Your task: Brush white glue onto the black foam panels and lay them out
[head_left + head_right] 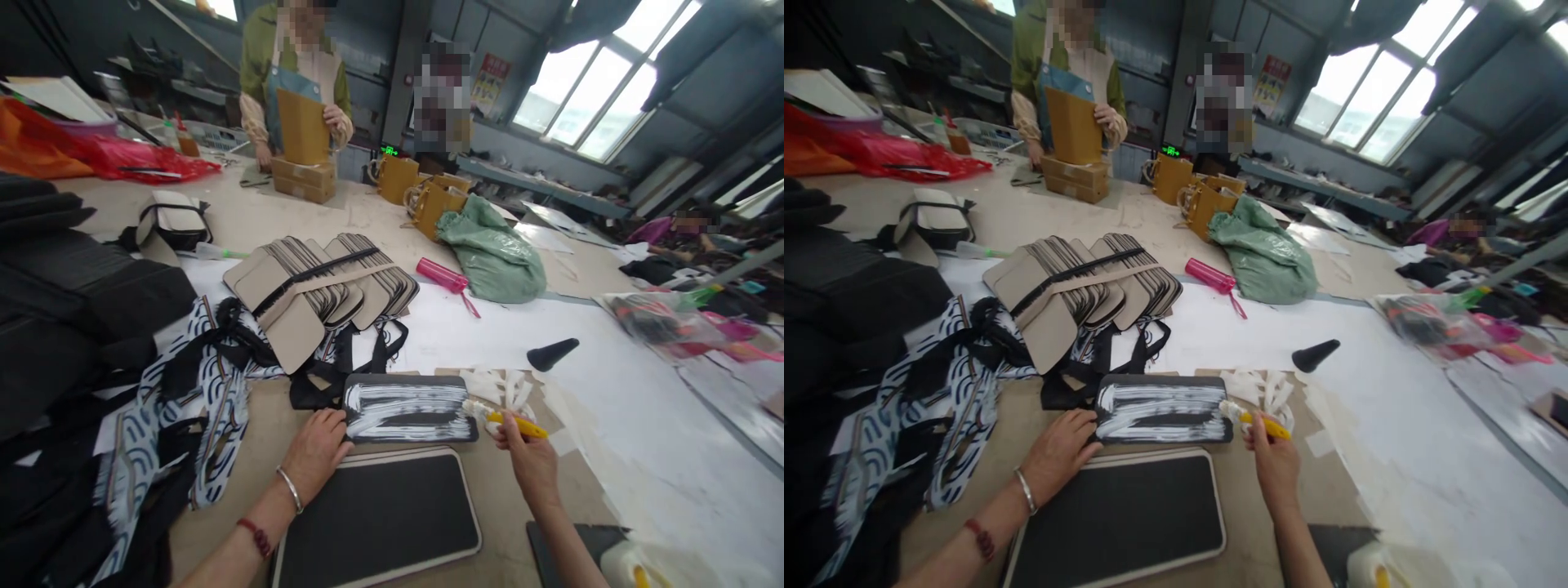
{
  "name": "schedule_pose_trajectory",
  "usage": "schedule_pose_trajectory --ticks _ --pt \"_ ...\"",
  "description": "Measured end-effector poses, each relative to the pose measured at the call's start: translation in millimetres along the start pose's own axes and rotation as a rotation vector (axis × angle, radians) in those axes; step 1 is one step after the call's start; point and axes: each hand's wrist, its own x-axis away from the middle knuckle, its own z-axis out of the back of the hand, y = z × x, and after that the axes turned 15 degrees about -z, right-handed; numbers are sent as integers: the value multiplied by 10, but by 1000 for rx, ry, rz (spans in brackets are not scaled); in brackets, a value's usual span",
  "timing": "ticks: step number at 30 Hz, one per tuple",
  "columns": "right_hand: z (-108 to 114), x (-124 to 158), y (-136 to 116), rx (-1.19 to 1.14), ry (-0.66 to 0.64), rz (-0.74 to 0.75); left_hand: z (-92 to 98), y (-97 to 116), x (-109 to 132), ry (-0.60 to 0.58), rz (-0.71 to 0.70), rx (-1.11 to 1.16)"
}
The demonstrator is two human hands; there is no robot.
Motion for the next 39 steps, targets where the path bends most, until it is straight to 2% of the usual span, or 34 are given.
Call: schedule_pose_trajectory --ticks 2,6,8,10,12,14,18,22,27,32,36,39 --pt "-22 101 -17 -34 -43 17 -10 2 11 13 -2 4" --pt "-154 244 62 -139 -226 12 -33 -8 20 3 -9 -17" --pt "-91 179 149 -127 -190 -13 -47 -16 26 12 -9 -12" --pt "58 72 213 -104 -80 -22 -62 -23 35 38 -8 5" --pt "200 -18 214 -77 -9 -10 -76 -28 46 60 -6 17" --pt "243 -68 151 -58 -4 13 -88 -32 54 65 -8 14" --pt "2 -160 -20 -146 -86 38 -112 -40 62 76 -23 6" --pt "-196 -298 -55 -200 -122 30 -145 -45 68 102 -27 -13" --pt "21 -217 34 -115 -64 -6 -179 -47 86 117 -29 -11" --pt "261 3 120 -84 -91 -37 -164 -55 87 124 -3 26" --pt "339 108 160 -22 -9 -67 -132 -56 76 114 -12 19" --pt "344 178 178 -64 -51 -45 -121 -65 73 102 -18 12"
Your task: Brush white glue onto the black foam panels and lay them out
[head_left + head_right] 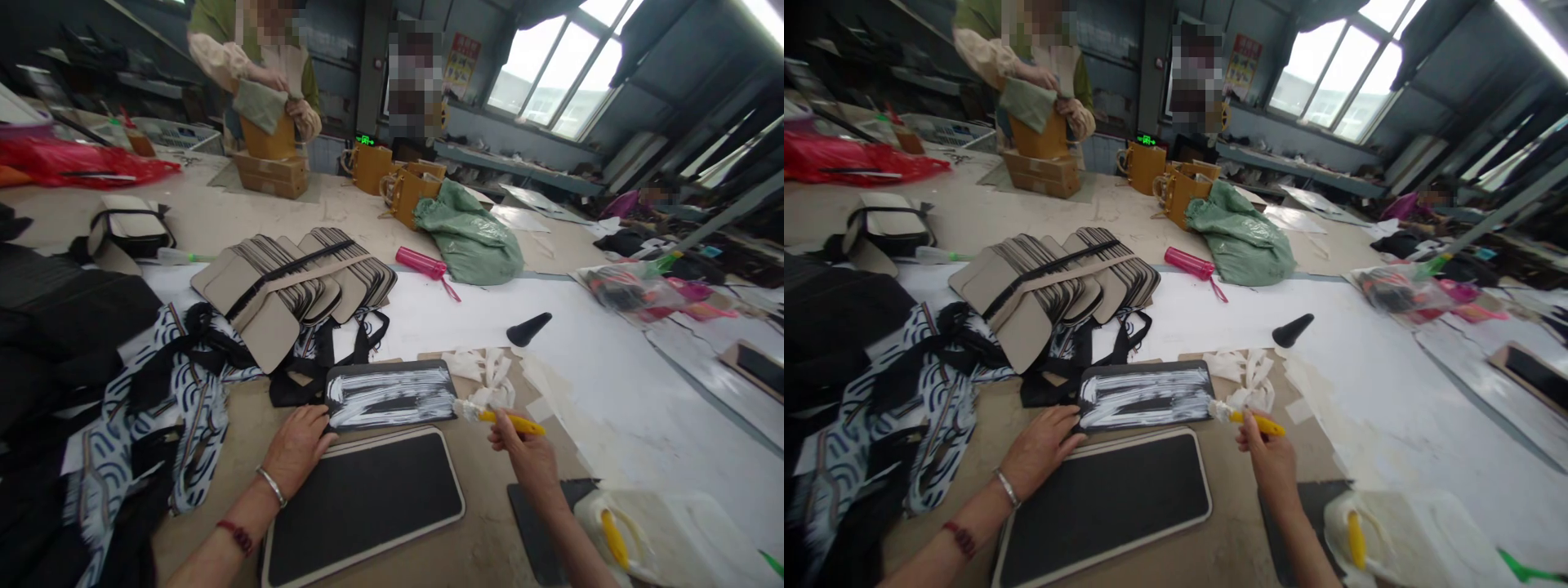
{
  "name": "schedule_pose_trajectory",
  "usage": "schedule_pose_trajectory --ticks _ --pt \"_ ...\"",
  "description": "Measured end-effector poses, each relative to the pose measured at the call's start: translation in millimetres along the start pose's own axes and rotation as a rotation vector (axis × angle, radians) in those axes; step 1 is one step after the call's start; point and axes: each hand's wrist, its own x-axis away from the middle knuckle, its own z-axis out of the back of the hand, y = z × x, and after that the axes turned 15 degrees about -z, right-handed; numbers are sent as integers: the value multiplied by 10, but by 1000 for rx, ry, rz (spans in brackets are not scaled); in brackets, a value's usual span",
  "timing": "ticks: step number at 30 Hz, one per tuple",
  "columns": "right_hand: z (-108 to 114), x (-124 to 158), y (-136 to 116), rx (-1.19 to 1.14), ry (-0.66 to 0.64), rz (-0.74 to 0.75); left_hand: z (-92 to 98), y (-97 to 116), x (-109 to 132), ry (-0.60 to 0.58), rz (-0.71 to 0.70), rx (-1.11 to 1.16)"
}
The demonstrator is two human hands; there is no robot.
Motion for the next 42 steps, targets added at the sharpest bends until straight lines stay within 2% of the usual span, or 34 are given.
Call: schedule_pose_trajectory --ticks 2,6,9,12,17,25,28,31,36,39,42 --pt "19 46 19 16 -11 -1 8 -15 4 -21 -7 -9" --pt "137 137 14 108 48 -17 43 -57 20 -60 -52 -8" --pt "175 211 -67 52 11 -20 76 -73 27 -73 -74 -4" --pt "88 292 -172 -21 -53 -22 100 -66 22 -68 -78 -1" --pt "-292 457 -302 -115 -178 -34 122 -24 -8 -23 -133 -31" --pt "-1311 868 -386 -178 -460 -22 106 21 0 74 -204 -149" --pt "-1461 866 -308 -107 -506 8 112 24 -5 67 -218 -153" --pt "-1294 675 -208 1 -361 29 142 30 -34 62 -241 -145" --pt "-632 295 -188 181 -32 69 305 85 -169 106 -282 -139" --pt "-213 269 -278 252 94 65 480 158 -348 192 -309 -121" --pt "183 398 -383 349 254 111 688 284 -608 327 -363 -95"
